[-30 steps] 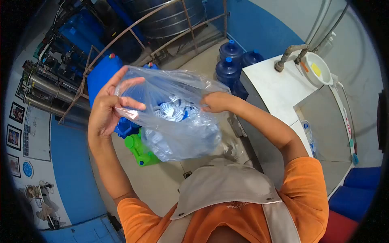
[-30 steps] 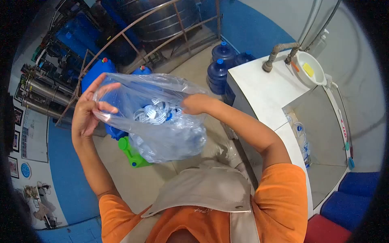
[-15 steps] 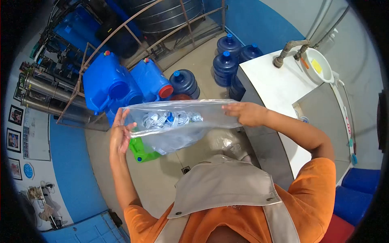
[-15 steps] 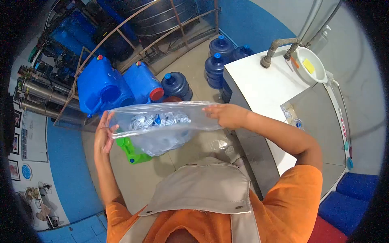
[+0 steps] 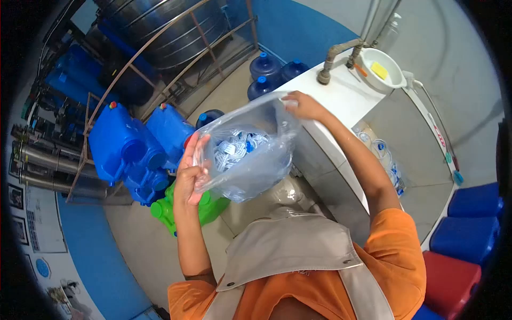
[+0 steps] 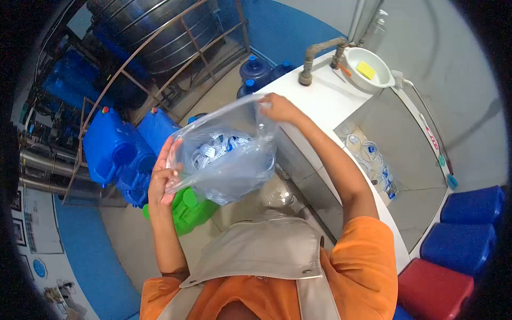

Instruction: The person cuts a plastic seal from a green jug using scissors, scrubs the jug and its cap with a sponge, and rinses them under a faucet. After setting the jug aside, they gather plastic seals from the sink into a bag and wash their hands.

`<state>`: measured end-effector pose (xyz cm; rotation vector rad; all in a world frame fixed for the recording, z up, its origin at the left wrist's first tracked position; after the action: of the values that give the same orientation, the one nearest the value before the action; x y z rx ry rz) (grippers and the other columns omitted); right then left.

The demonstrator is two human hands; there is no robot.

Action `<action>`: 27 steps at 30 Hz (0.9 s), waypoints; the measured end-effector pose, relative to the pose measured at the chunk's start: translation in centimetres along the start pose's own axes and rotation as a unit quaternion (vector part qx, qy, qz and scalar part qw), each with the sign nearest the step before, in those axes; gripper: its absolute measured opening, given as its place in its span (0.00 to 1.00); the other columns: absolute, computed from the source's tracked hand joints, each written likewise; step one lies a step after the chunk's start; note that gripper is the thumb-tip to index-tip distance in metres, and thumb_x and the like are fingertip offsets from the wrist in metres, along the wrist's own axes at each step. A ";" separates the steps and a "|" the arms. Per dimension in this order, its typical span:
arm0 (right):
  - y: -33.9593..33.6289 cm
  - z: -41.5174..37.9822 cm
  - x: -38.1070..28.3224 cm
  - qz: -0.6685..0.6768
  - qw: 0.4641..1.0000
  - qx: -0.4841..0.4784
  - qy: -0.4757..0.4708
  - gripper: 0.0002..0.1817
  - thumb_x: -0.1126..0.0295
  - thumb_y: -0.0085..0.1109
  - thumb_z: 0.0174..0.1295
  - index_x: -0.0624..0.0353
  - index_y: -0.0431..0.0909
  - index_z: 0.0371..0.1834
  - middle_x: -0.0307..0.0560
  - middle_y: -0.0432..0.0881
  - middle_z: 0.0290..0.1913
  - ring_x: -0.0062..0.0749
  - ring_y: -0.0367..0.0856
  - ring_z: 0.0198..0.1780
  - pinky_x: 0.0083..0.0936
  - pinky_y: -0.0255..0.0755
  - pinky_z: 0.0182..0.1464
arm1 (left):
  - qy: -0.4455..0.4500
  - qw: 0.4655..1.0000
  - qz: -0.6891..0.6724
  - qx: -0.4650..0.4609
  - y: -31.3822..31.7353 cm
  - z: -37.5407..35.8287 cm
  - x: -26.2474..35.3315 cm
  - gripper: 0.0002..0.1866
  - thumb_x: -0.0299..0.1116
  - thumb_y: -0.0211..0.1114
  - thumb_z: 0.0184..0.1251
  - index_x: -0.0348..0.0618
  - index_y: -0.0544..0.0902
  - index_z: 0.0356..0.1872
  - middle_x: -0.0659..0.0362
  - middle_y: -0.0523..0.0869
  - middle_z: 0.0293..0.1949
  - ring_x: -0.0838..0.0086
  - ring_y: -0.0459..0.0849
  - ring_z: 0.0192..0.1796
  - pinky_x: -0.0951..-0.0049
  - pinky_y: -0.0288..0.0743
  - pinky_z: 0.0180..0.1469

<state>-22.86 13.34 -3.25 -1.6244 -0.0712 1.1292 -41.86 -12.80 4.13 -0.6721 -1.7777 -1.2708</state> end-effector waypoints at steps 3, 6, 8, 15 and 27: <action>-5.8 0.9 2.5 0.069 0.973 0.221 -0.014 0.14 0.71 0.50 0.50 0.60 0.82 0.39 0.53 0.81 0.36 0.44 0.79 0.43 0.33 0.70 0.49 | -0.021 0.999 -0.035 -0.031 2.7 1.9 -1.3 0.44 0.10 0.43 0.36 0.40 0.55 0.66 0.53 0.63 0.63 0.85 0.64 0.21 0.90 0.58 0.11; -2.1 -2.7 -3.6 0.119 0.975 0.018 -0.186 0.21 0.78 0.47 0.46 0.60 0.76 0.46 0.52 0.79 0.43 0.44 0.76 0.47 0.34 0.67 0.55 | -0.025 0.998 -0.050 -0.032 4.1 3.2 -1.6 0.44 0.11 0.44 0.37 0.39 0.54 0.66 0.51 0.62 0.64 0.84 0.65 0.20 0.90 0.60 0.12; 1.8 -7.4 -7.6 0.121 0.937 -0.050 -0.324 0.23 0.77 0.50 0.46 0.59 0.72 0.50 0.51 0.76 0.48 0.45 0.74 0.50 0.36 0.63 0.59 | -0.020 0.999 -0.038 -0.029 5.1 3.3 -1.1 0.44 0.11 0.44 0.37 0.38 0.54 0.66 0.50 0.62 0.64 0.83 0.65 0.20 0.90 0.61 0.13; 3.5 -18.0 -5.9 0.076 0.963 -0.229 -0.120 0.26 0.63 0.55 0.54 0.52 0.67 0.58 0.53 0.75 0.45 0.43 0.74 0.51 0.39 0.63 0.58 | 0.021 0.998 -0.032 0.057 5.5 4.1 -1.1 0.43 0.14 0.46 0.37 0.37 0.53 0.66 0.54 0.60 0.66 0.77 0.69 0.27 0.88 0.66 0.17; -10.3 -31.5 23.4 0.498 0.798 0.041 0.337 0.27 0.45 0.41 0.63 0.56 0.71 0.53 0.42 0.74 0.46 0.28 0.74 0.43 0.32 0.74 0.44 | 0.026 0.999 0.026 -0.020 13.9 1.3 -2.4 0.42 0.13 0.46 0.43 0.38 0.48 0.68 0.55 0.49 0.70 0.80 0.70 0.28 0.89 0.68 0.17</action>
<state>16.52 7.83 -11.51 -1.9183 1.4301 1.1613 -29.97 -6.70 8.77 -0.6975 -1.6868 -1.2799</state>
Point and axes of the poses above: each hand's wrist, its own z-axis towards the middle knuckle, its own y-axis out of the palm, x = y × z, the point moved 7 cm from there along z, towards the middle knuckle
